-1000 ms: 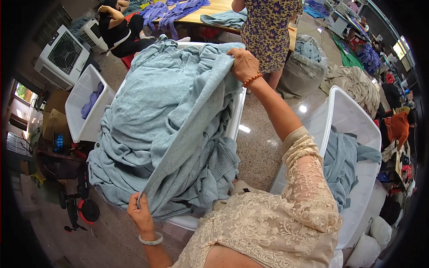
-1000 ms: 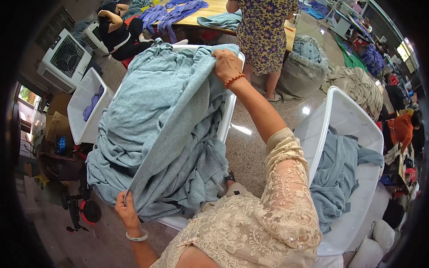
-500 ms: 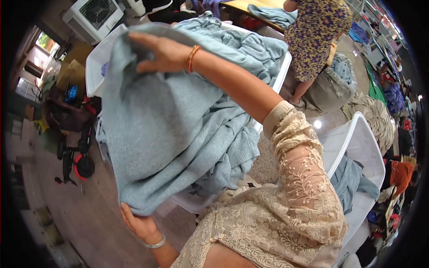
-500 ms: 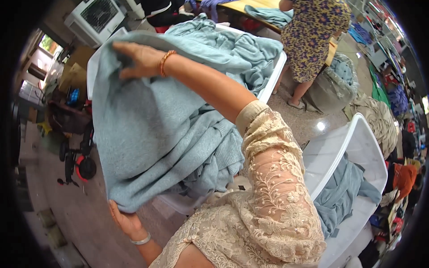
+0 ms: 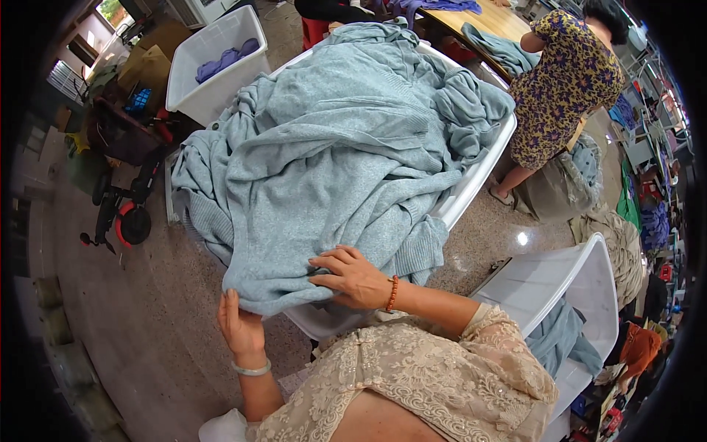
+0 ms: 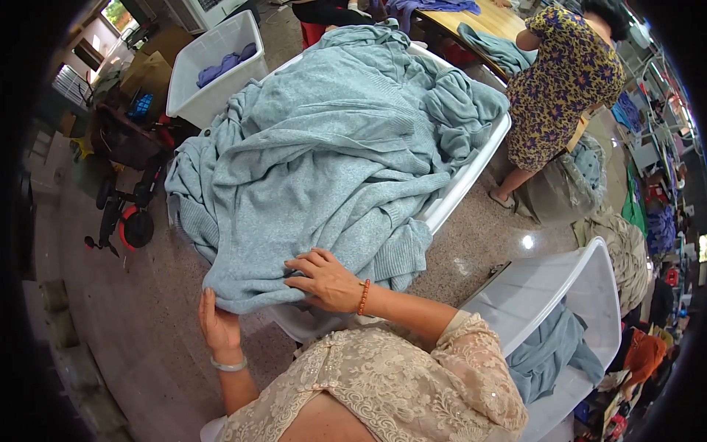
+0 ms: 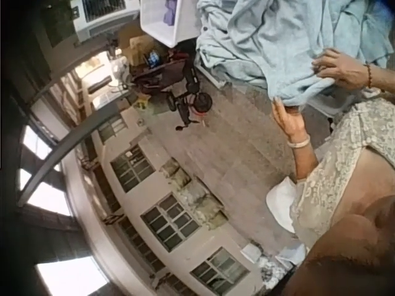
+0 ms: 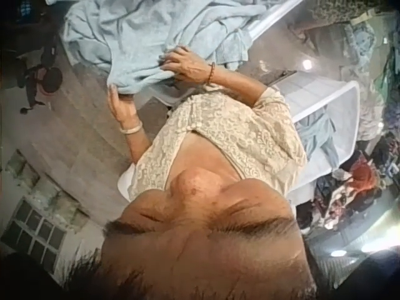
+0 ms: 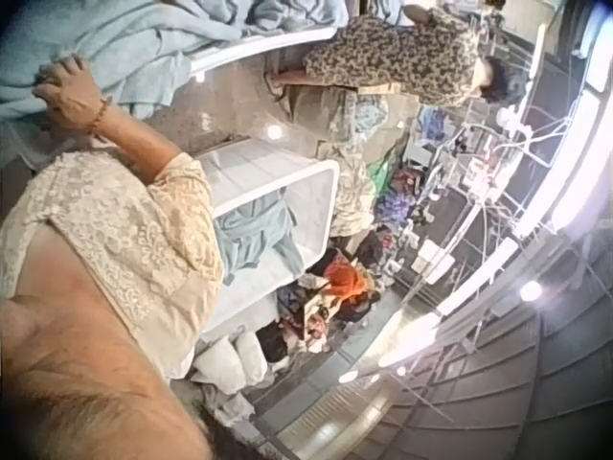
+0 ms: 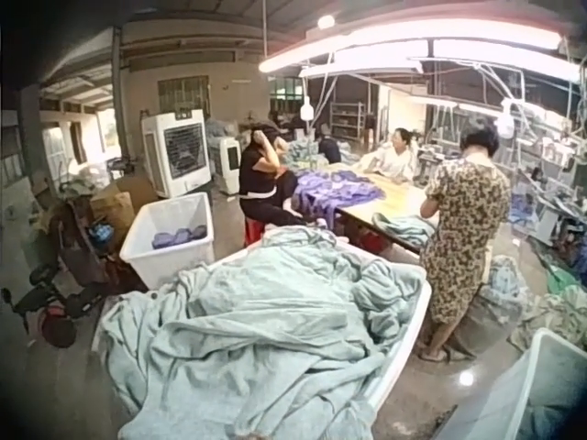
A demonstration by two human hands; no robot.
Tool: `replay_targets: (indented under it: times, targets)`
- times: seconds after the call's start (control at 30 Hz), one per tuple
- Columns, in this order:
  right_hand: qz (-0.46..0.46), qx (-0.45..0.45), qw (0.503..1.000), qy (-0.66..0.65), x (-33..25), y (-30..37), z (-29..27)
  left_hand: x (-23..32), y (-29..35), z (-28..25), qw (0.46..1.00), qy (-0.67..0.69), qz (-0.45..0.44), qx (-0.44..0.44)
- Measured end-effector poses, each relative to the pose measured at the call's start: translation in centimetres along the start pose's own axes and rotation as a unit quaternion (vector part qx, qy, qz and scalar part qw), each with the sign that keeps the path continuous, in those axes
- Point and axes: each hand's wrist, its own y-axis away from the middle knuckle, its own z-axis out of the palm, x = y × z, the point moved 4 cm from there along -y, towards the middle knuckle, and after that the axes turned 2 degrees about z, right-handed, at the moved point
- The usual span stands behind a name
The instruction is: Inspecting buttons and quality of sweaters in a garment factory.
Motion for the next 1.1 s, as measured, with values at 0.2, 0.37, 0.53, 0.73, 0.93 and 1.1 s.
replay_targets:
  times: [0.2, 0.37, 0.53, 0.73, 0.93, 1.1]
  targets:
    - [0.005, 0.115, 0.991, -0.073, -0.1, 1.2, -3.4, 1.4, -0.9, 0.8, 0.995, 0.047, 0.062, -0.055]
    - [-0.042, 0.161, 0.983, -0.083, -1.9, 2.7, -4.2, 1.8, -1.1, -0.3, 0.995, 0.052, 0.071, -0.047]
    - [0.014, 0.126, 0.988, -0.083, -0.9, 2.2, -3.3, 1.5, -1.5, -1.6, 0.998, 0.027, 0.048, 0.001]
    - [0.046, 0.008, 0.996, -0.079, 0.5, 1.6, -2.0, 1.9, -1.5, -1.5, 0.999, 0.011, 0.052, -0.009]
    - [0.070, 0.093, 0.988, -0.104, 3.3, 2.0, -5.2, 3.4, -0.8, 1.8, 0.987, 0.001, 0.121, -0.110]
    - [0.123, 0.239, 0.962, 0.038, 9.3, -0.7, -10.0, 2.6, 2.3, 6.2, 0.955, 0.054, 0.022, -0.292]
